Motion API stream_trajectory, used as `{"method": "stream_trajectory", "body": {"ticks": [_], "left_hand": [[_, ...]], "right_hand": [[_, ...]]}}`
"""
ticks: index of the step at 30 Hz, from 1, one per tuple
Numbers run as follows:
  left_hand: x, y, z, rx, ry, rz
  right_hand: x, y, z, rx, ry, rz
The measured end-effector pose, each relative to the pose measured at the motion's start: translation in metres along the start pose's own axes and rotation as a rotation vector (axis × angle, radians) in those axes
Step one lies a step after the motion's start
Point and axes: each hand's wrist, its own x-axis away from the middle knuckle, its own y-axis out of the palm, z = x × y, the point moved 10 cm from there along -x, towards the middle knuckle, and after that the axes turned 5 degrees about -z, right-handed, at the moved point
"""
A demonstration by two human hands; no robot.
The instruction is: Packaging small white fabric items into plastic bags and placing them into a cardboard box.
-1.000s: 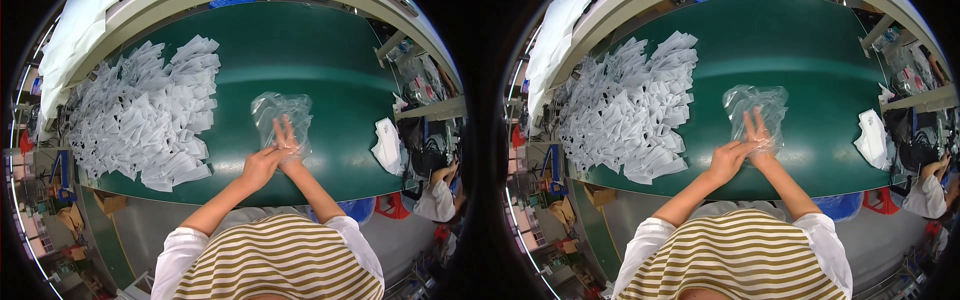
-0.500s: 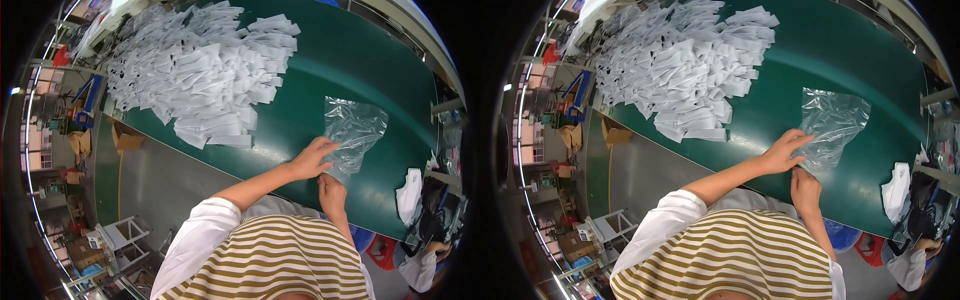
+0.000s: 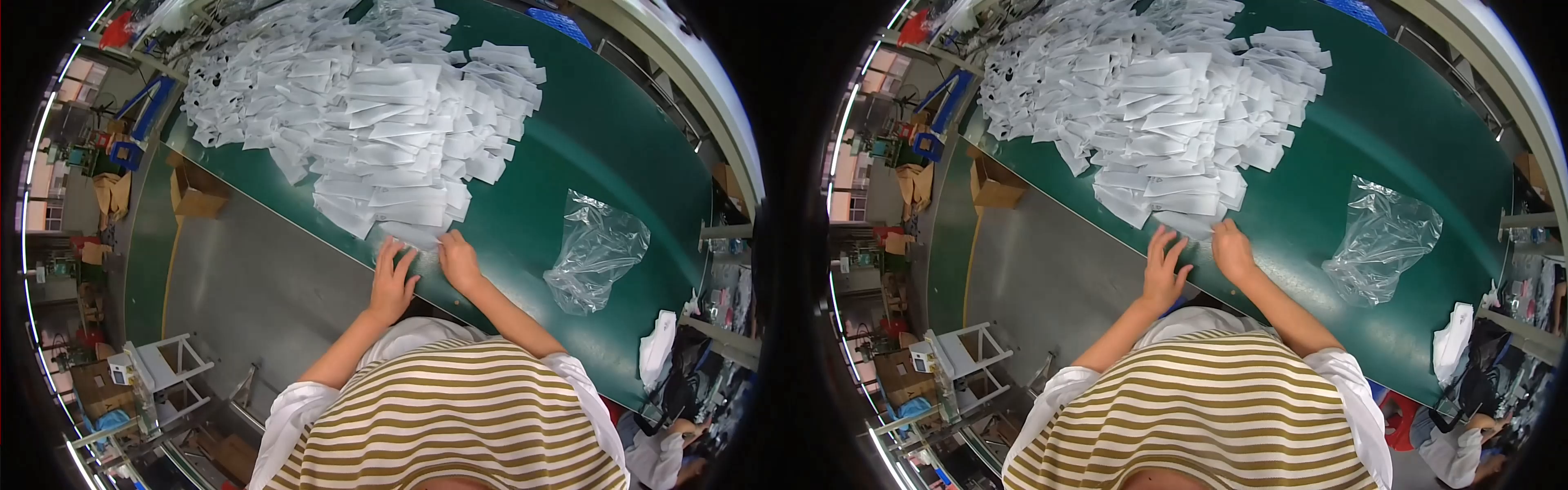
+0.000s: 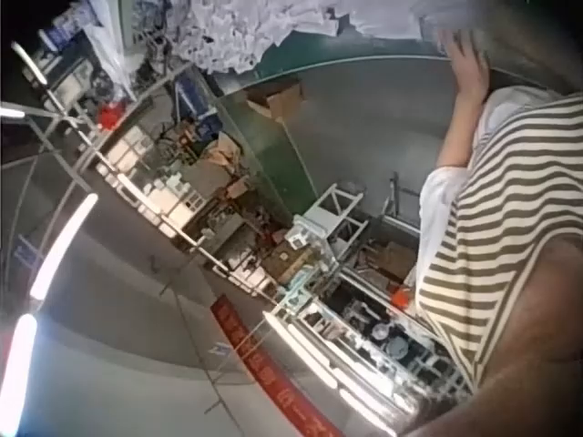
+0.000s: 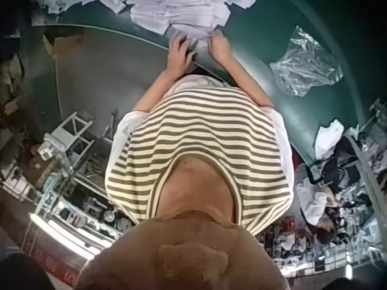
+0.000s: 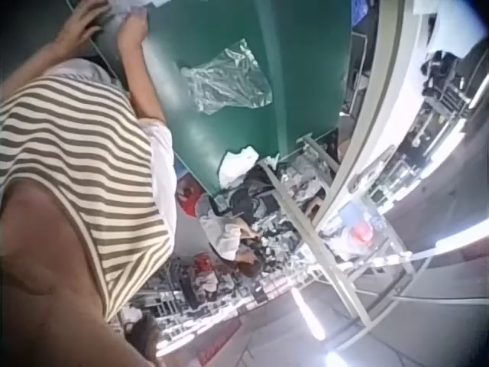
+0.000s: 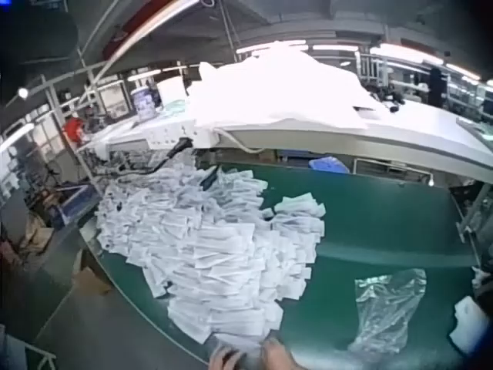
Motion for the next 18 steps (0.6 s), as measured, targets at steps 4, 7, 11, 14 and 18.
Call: {"method": "stream_trajectory", "body": {"ticks": [4, 7, 11, 14, 18], "left_hand": [[-0.025, -0.006, -0.005, -0.169, 0.151, -0.083], [-0.013, 0.027, -0.034, -0.107, 0.281, -0.233], [-0.004, 0.045, -0.045, -0.045, 0.387, -0.329], [-0.007, 0.047, -0.041, -0.04, 0.447, -0.343], [-0.008, 0.045, -0.045, -0.065, 0.492, -0.338]], "right_hand": [[0.02, 0.008, 0.006, -0.117, 0.057, -0.099], [0.021, 0.001, -0.002, -0.104, 0.044, -0.149], [-0.008, -0.039, -0.058, 0.014, -0.032, -0.038], [-0.043, -0.043, -0.071, 0.158, -0.094, 0.115], [-0.056, -0.028, -0.07, 0.295, -0.187, 0.146]]}}
